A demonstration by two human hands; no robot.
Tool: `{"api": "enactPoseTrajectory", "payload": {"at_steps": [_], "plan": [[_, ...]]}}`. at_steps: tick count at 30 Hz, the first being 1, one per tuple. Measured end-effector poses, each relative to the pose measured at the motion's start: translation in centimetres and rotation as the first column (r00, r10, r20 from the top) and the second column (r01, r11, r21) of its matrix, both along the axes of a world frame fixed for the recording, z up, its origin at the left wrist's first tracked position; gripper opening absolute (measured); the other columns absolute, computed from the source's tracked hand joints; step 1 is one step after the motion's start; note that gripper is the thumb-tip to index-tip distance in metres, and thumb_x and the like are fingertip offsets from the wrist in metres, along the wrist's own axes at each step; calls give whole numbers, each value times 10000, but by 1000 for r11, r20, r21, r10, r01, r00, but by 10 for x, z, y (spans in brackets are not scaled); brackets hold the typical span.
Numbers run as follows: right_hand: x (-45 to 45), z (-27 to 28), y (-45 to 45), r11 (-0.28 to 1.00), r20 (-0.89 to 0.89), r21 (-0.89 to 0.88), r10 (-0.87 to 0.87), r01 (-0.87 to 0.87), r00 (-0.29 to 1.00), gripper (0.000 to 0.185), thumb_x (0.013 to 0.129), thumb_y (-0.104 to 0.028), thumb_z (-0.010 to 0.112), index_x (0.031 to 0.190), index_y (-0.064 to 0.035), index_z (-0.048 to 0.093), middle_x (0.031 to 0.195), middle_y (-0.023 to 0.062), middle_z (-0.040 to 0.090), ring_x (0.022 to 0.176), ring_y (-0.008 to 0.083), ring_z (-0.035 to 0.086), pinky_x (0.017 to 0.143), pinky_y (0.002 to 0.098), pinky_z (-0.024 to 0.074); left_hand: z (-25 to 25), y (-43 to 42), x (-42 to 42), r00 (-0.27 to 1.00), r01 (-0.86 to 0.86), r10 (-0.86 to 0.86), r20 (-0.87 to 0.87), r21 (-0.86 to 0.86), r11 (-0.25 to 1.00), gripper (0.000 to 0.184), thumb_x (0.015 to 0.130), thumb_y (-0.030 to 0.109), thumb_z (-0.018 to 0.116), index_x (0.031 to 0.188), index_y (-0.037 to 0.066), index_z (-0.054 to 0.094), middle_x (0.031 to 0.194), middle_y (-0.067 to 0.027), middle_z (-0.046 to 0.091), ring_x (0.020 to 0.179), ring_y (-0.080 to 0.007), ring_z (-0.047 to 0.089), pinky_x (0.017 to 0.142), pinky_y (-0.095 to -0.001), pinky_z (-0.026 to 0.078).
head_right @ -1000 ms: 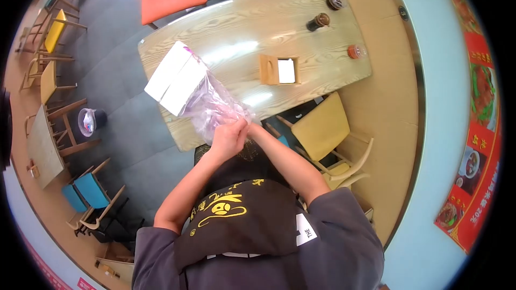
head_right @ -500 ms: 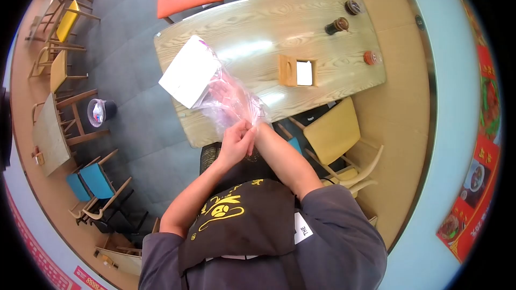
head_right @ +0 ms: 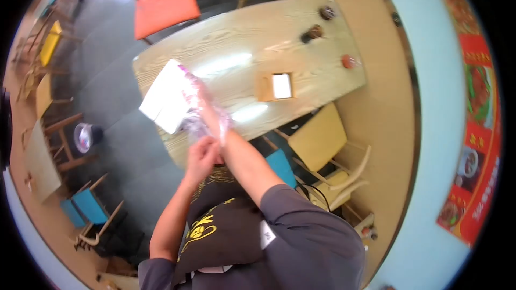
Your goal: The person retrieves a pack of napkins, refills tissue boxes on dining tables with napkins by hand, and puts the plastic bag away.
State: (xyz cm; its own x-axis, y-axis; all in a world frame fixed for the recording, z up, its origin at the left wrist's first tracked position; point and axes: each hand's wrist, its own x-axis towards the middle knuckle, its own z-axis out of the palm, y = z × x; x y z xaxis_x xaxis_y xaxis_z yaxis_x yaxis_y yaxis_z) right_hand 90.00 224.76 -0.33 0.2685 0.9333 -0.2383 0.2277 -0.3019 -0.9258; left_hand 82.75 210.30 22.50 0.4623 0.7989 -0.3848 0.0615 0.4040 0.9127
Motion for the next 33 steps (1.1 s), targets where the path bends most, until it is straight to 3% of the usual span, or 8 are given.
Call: {"api": "enactPoseTrajectory", "payload": {"at_steps": [4, 7, 15, 22, 24, 27, 31, 33], "plan": [[31, 32, -17, 966, 282, 223, 67, -133, 957, 554, 841, -287, 687, 1322, -70, 520, 1165, 192, 633, 1045, 292, 618, 860, 369, 511, -31, 20, -48, 866, -462, 486, -115, 187, 867, 110, 975, 85, 528, 938, -5, 577, 681, -16, 569, 586, -80, 554, 530, -213, 439], [31, 33, -18, 991, -273, -55, 102, -121, 957, 450, 862, -290, 673, 1229, -38, 606, 1044, 175, 686, 944, 274, 657, 822, 366, 509, -76, 28, -100, 697, -639, 676, -239, 220, 737, 92, 969, 85, 535, 966, -1, 564, 720, -23, 576, 633, -80, 557, 557, -219, 445], [41, 77, -20, 988, 64, -109, 113, -106, 991, 342, 894, -313, 673, 1062, -17, 706, 836, 106, 722, 782, 213, 677, 725, 327, 512, -102, 39, -113, 688, -664, 664, -294, 115, 739, 88, 962, 85, 540, 959, -3, 544, 731, -22, 573, 631, -78, 544, 559, -222, 455], [53, 23, -10, 937, -20, -326, 128, -128, 992, 346, 902, -276, 657, 1118, -7, 678, 910, 103, 722, 808, 183, 665, 758, 317, 508, -116, 23, -105, 736, -630, 621, -269, 61, 774, 114, 971, 116, 541, 957, 5, 560, 727, -20, 584, 628, -76, 553, 551, -221, 449], [54, 10, -13, 993, 58, -23, 115, -114, 992, 323, 908, -227, 633, 1148, -11, 658, 949, 105, 718, 833, 182, 663, 778, 310, 506, -120, 22, -103, 738, -633, 624, -256, 57, 772, 120, 970, 121, 544, 954, 3, 560, 716, -15, 580, 621, -74, 550, 544, -220, 444], [48, 78, -8, 973, 151, -153, 194, -171, 969, 316, 908, -192, 614, 1165, -11, 645, 968, 107, 716, 852, 185, 663, 797, 318, 506, -119, 34, -97, 704, -494, 569, -425, 282, 822, 92, 935, 82, 558, 986, 7, 576, 788, -57, 610, 687, -137, 581, 595, -266, 467], [51, 34, -7, 950, -15, -227, 217, -215, 976, 279, 891, -146, 614, 1144, -33, 650, 946, 146, 706, 871, 252, 676, 775, 363, 510, -84, 92, -61, 747, 147, 407, -525, 728, 670, 426, 783, 27, 600, 1207, 65, 590, 1257, -147, 545, 1240, -311, 470, 1041, -457, 370], [47, -7, -7, 973, -552, -226, -83, -53, 830, 235, 924, -119, 556, 1106, -13, 659, 936, 102, 703, 858, 182, 666, 726, 322, 513, -87, 116, -43, 765, 318, 273, -583, 711, 627, 449, 800, 79, 601, 1248, 58, 567, 1324, -129, 512, 1323, -296, 394, 1100, -466, 293]]}}
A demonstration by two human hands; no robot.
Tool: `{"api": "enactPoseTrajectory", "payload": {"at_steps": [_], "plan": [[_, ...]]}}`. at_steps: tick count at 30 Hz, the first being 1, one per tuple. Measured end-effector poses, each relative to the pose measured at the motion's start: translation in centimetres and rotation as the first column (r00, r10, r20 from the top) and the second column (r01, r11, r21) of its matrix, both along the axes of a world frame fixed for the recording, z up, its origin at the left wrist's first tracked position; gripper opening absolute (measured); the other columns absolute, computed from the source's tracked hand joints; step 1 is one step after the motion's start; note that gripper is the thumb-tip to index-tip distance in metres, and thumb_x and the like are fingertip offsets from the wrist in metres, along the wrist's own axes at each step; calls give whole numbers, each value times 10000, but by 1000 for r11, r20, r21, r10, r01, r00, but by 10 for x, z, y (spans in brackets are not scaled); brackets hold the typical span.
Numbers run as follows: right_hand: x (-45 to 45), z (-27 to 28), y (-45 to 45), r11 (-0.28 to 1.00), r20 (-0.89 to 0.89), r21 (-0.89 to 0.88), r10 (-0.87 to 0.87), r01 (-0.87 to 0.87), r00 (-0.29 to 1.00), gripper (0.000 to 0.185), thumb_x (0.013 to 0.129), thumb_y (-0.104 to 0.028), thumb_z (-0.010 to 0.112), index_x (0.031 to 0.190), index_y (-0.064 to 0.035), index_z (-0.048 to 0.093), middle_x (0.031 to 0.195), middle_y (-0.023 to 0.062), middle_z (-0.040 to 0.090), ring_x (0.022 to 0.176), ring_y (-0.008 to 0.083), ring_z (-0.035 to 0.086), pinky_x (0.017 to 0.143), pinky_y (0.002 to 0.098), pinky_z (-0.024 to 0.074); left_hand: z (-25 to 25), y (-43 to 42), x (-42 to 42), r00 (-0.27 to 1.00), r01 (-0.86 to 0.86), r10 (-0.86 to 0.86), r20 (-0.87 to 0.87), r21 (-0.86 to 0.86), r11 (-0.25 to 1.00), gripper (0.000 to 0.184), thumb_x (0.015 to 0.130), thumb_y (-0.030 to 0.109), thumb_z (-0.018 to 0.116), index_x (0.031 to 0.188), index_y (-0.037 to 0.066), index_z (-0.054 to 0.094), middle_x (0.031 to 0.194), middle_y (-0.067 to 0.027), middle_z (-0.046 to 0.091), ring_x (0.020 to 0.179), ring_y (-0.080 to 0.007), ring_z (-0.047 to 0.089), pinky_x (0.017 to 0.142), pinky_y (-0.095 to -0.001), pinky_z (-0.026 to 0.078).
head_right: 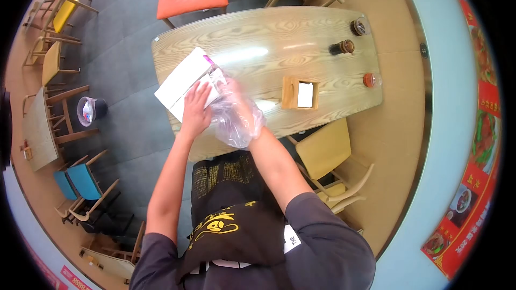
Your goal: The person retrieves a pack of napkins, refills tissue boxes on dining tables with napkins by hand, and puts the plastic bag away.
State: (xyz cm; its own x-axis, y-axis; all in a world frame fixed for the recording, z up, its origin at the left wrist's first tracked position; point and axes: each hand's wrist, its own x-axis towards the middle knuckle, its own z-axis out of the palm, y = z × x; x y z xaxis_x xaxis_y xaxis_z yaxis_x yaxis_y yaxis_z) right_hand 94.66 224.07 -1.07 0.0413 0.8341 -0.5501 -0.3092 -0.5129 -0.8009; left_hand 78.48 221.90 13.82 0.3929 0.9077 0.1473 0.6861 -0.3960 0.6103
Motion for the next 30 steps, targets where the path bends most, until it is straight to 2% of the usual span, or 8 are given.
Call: {"api": "enactPoseTrajectory", "payload": {"at_steps": [5, 7, 13, 15, 19, 21, 24, 30], "plan": [[-10, 40, -9, 994, -36, 35, -101, 102, 994, 235, 959, -131, 479, 1061, -16, 657, 943, 96, 693, 809, 196, 662, 687, 314, 525, -47, 24, 1, 915, 353, -354, -192, -40, 935, 490, 843, 221, 601, 1297, 50, 535, 1416, -94, 473, 1432, -274, 285, 1185, -484, 166], [-6, 37, -21, 974, 628, 119, 75, -192, 774, 241, 932, -127, 483, 1089, -28, 636, 1016, 158, 675, 889, 284, 660, 764, 376, 529, -59, 27, -4, 865, 399, -392, -314, -44, 916, 460, 861, 235, 596, 1273, 37, 545, 1383, -92, 496, 1422, -265, 302, 1180, -494, 173], [-23, 0, -116, 947, 827, 286, -165, -149, 538, 275, 922, -167, 503, 1125, -6, 593, 1074, 247, 609, 1016, 433, 576, 873, 476, 469, -65, 27, 1, 900, 354, -300, -316, 128, 927, 283, 855, 179, 573, 1101, 39, 589, 1233, -99, 555, 1361, -256, 391, 1163, -500, 224], [-27, 26, -125, 952, 823, -200, 293, -233, 487, 321, 938, -171, 516, 1207, 2, 543, 1171, 258, 575, 1092, 406, 559, 944, 466, 438, -69, 29, 0, 904, 349, -290, -315, 149, 925, 280, 851, 172, 569, 1096, 38, 593, 1231, -102, 556, 1362, -256, 391, 1162, -503, 226], [-38, 99, -147, 993, 711, -106, 42, 47, 702, 327, 953, -201, 513, 1194, 18, 536, 1169, 288, 559, 1073, 418, 554, 930, 477, 432, -71, 25, -1, 905, 362, -304, -297, 165, 918, 282, 840, 165, 570, 1092, 40, 586, 1235, -103, 549, 1362, -256, 392, 1160, -509, 228], [-21, 114, -158, 978, 823, -114, 190, -173, 535, 303, 962, -203, 495, 1173, 10, 536, 1088, 296, 588, 985, 433, 579, 870, 488, 450, -66, 25, -3, 902, 387, -332, -275, 178, 905, 289, 828, 157, 568, 1093, 41, 577, 1247, -104, 540, 1361, -260, 392, 1157, -517, 230], [-17, 117, -185, 998, 941, -52, 62, -39, 332, 293, 963, -198, 492, 1166, 13, 518, 954, 292, 616, 916, 466, 592, 805, 535, 453, -68, 27, -3, 902, 391, -338, -267, 179, 903, 301, 811, 150, 572, 1090, 39, 570, 1249, -106, 535, 1359, -268, 393, 1155, -523, 229], [50, 273, -221, 955, 719, -101, 263, -278, 644, 248, 954, -203, 529, 1095, 1, 532, 864, 276, 618, 858, 487, 590, 713, 487, 478, -75, 24, -5, 895, 390, -347, -280, 116, 913, 472, 762, 184, 613, 1187, -15, 561, 1331, -176, 513, 1387, -324, 351, 1176, -541, 179]]}}
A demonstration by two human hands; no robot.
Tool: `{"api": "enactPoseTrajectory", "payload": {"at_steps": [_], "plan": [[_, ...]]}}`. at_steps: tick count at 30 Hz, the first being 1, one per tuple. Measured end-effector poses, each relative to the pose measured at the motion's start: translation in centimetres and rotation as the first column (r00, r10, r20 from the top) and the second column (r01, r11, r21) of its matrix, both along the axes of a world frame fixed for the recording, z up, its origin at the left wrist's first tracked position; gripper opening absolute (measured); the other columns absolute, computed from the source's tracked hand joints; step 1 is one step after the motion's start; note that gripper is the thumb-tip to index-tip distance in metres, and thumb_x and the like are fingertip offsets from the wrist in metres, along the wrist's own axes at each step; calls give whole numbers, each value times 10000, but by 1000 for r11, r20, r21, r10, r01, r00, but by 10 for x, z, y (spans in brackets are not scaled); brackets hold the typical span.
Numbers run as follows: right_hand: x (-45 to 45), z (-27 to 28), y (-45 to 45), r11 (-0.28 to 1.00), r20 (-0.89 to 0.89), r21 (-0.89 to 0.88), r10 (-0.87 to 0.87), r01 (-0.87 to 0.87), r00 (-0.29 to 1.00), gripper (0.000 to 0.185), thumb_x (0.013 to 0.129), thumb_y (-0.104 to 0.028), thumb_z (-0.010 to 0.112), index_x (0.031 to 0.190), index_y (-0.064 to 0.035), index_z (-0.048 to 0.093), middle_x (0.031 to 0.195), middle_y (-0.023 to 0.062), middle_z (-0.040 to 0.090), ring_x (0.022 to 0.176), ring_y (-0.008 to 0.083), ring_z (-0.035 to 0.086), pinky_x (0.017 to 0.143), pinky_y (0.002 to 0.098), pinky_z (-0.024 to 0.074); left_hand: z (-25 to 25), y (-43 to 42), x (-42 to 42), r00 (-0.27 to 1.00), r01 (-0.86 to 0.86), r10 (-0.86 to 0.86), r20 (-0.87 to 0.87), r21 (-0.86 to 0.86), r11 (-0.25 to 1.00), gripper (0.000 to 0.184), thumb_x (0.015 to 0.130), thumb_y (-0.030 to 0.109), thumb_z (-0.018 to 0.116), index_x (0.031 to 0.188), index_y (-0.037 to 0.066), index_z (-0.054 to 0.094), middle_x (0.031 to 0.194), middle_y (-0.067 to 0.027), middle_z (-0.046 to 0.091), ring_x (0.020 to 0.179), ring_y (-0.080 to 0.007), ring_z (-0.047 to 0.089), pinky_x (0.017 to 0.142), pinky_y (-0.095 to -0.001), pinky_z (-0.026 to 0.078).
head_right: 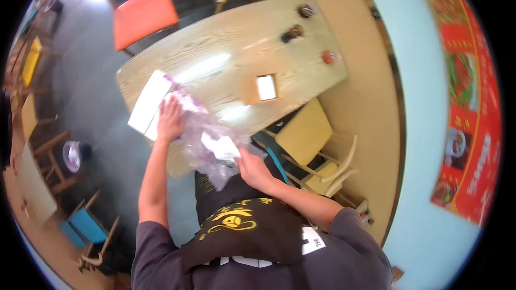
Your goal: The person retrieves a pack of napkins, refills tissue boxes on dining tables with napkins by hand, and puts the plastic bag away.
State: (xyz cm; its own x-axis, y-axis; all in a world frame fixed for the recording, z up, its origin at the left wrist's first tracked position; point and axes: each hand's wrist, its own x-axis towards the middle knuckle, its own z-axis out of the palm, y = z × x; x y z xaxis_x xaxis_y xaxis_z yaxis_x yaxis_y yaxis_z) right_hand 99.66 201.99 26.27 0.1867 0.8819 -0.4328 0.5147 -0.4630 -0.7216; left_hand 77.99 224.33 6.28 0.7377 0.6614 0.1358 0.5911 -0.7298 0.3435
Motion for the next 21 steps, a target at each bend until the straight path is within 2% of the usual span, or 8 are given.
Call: {"api": "enactPoseTrajectory", "payload": {"at_steps": [3, 5, 7, 10, 13, 16, 18, 21], "plan": [[61, 56, -22, 967, 24, -220, -122, 124, 992, 260, 929, -180, 570, 1123, -8, 567, 947, 279, 632, 869, 423, 636, 736, 451, 496, 13, 0, 4, 1000, 16, -15, 17, -42, 999, 534, 745, 167, 613, 1231, -41, 539, 1341, -201, 503, 1394, -353, 335, 1173, -544, 173], [105, 56, -41, 932, -47, -19, -363, 363, 931, 276, 921, -204, 585, 1114, -7, 604, 913, 240, 657, 805, 333, 664, 720, 396, 507, 37, -3, 18, 981, -58, 75, 181, -96, 994, 543, 742, 141, 612, 1242, -50, 524, 1342, -216, 494, 1387, -368, 338, 1156, -546, 180], [148, 66, -40, 920, 267, 41, -387, 390, 883, 304, 894, -248, 608, 1089, -17, 639, 822, 196, 669, 726, 257, 655, 684, 357, 507, 72, -13, 51, 950, -125, 145, 277, -89, 988, 463, 757, 81, 608, 1197, -52, 544, 1299, -228, 518, 1306, -397, 427, 1098, -515, 298], [196, 49, -29, 890, 382, 132, -452, 436, 806, 263, 877, -240, 614, 1037, -34, 648, 742, 190, 650, 644, 305, 642, 608, 382, 497, 128, -39, 128, 814, -124, 241, 528, -247, 961, 340, 769, -11, 611, 1108, -22, 604, 1119, -201, 615, 1036, -387, 607, 880, -418, 503], [237, 15, -21, 891, 401, 159, -451, 425, 797, 234, 870, -224, 613, 1022, -50, 651, 718, 182, 648, 623, 342, 636, 569, 400, 491, 138, -80, 229, 904, 68, 163, 395, -509, 858, 303, 809, 25, 620, 1112, 17, 624, 1132, -151, 631, 1013, -346, 631, 836, -423, 517], [265, -1, -11, 893, 333, 182, -450, 412, 828, 224, 869, -218, 615, 1018, -55, 653, 733, 181, 657, 645, 346, 646, 581, 402, 500, 106, -82, 321, 958, -50, 195, 211, -547, 835, 232, 834, 40, 595, 1061, -4, 596, 1033, -200, 659, 944, -370, 660, 784, -448, 533], [283, -10, -8, 886, 315, 182, -464, 427, 828, 215, 868, -210, 615, 1016, -59, 654, 758, 187, 664, 677, 357, 656, 603, 413, 509, 74, -73, 359, 900, -436, 355, -254, -560, 705, 200, 869, 83, 533, 1046, -7, 557, 938, -276, 663, 826, -438, 660, 748, -485, 536], [308, -21, -8, 873, 297, 256, -480, 415, 826, 212, 865, -199, 617, 1019, -59, 655, 778, 192, 668, 702, 367, 661, 619, 411, 517, 42, -69, 382, 863, -503, 401, -309, -435, 747, 157, 845, 61, 537, 981, -14, 516, 822, -224, 687, 775, -419, 680, 710, -491, 551]]}}
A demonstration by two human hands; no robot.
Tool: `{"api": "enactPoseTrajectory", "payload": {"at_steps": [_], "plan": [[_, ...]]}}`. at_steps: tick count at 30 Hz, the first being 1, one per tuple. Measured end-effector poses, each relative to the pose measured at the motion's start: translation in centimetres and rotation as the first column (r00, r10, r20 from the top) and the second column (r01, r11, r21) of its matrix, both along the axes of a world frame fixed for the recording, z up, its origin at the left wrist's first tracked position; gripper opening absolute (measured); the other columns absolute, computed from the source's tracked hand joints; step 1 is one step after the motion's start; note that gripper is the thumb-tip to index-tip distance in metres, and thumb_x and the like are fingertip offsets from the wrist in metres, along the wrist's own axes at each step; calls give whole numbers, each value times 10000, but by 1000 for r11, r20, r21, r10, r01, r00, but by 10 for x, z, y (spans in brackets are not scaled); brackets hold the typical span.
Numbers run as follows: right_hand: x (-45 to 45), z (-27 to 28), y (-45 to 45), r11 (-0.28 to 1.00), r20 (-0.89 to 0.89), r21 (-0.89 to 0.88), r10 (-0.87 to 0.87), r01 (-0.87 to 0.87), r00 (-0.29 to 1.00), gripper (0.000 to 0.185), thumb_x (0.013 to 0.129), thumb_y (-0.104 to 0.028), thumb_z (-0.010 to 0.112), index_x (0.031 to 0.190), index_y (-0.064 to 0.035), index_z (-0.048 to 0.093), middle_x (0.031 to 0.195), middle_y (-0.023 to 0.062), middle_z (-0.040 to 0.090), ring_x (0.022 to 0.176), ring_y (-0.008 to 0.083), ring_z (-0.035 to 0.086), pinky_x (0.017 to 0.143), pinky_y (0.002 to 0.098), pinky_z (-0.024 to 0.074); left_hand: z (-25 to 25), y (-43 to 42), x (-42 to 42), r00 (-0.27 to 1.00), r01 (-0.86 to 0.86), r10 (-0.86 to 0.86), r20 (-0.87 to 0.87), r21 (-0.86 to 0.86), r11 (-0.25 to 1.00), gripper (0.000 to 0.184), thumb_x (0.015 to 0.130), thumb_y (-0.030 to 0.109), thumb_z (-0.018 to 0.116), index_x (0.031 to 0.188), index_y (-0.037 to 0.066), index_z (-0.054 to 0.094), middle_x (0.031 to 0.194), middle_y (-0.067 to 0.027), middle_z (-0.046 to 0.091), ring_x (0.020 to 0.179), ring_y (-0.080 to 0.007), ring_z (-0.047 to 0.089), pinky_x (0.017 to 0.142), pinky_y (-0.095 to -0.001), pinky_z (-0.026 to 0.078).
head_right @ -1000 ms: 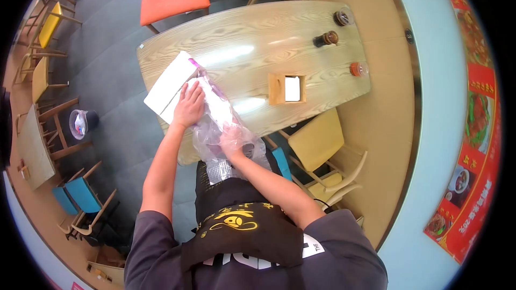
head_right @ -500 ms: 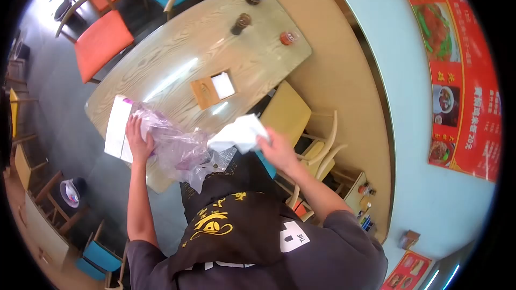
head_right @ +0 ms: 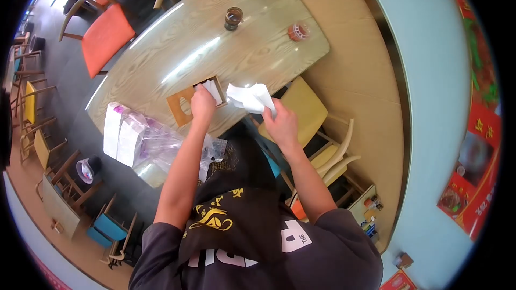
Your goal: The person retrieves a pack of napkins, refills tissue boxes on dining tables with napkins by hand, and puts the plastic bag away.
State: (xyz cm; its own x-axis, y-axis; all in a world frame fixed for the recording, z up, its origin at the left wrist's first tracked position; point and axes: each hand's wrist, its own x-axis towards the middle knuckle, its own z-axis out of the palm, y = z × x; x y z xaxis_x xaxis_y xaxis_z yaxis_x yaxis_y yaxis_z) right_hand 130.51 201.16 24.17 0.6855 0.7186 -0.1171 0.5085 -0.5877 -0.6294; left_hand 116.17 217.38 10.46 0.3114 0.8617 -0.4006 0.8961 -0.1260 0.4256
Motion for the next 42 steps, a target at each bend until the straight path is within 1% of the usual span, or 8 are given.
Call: {"api": "enactPoseTrajectory", "payload": {"at_steps": [7, 13, 18, 31, 34, 36, 40, 42], "plan": [[41, -24, 13, 999, -88, 51, 16, -12, 996, 217, 854, -189, 634, 1023, -56, 654, 798, 195, 666, 731, 370, 662, 627, 405, 521, -20, 4, 8, 986, -50, 48, -162, -10, 999, 107, 846, 128, 575, 887, 29, 585, 859, -211, 693, 812, -403, 681, 721, -483, 547], [33, -38, 43, 978, -45, -41, 202, -204, 978, 224, 885, -183, 612, 1026, -16, 661, 815, 187, 677, 707, 310, 679, 638, 371, 511, 14, -4, -30, 981, -168, 148, 127, 165, 972, 142, 826, 203, 637, 819, 63, 615, 755, -128, 677, 709, -354, 644, 667, -459, 498], [7, -74, 66, 987, -548, 142, 147, -82, 823, 268, 847, -238, 608, 905, 22, 631, 773, 225, 653, 747, 411, 629, 654, 435, 488, 21, -2, -59, 922, -338, 332, 198, -6, 941, 122, 821, 162, 642, 838, 45, 611, 721, -130, 669, 704, -347, 650, 640, -452, 496], [-3, -101, 81, 920, -35, -277, 280, -279, 959, 306, 826, -284, 550, 945, -19, 649, 916, 218, 648, 847, 415, 615, 754, 485, 492, 35, 5, -66, 986, -53, 43, 163, 60, 997, 521, 836, 80, 558, 1350, 78, 475, 855, -220, 676, 773, -399, 652, 688, -495, 509], [6, -89, 80, 921, -160, -193, 310, -338, 937, 312, 820, -291, 564, 956, -27, 661, 926, 206, 653, 855, 401, 623, 751, 472, 496, 34, 6, -66, 986, -112, 110, 129, 11, 994, 520, 830, 71, 551, 1344, 57, 470, 887, -227, 677, 795, -405, 652, 705, -496, 509], [12, -94, 75, 957, -607, -19, 219, -290, 764, 312, 815, -296, 573, 961, -39, 674, 943, 189, 657, 868, 386, 626, 752, 465, 495, 34, 6, -66, 984, -127, 127, 126, -4, 992, 517, 827, 64, 550, 1338, 54, 471, 893, -227, 677, 802, -407, 652, 711, -497, 509], [6, -95, 79, 972, -457, -94, 150, -215, 877, 315, 816, -301, 579, 956, -39, 681, 957, 181, 659, 865, 383, 625, 754, 457, 494, 30, 5, -64, 977, -150, 145, 159, 18, 989, 505, 821, 42, 540, 1321, 42, 467, 912, -233, 674, 820, -419, 651, 720, -502, 509], [-1, -106, 83, 952, -99, -160, 247, -260, 964, 324, 835, -299, 580, 953, -14, 679, 918, 182, 669, 839, 374, 633, 738, 432, 501, 29, 5, -62, 980, -142, 137, 144, 29, 989, 504, 819, 36, 537, 1317, 40, 463, 936, -236, 672, 826, -423, 650, 722, -502, 511]]}}
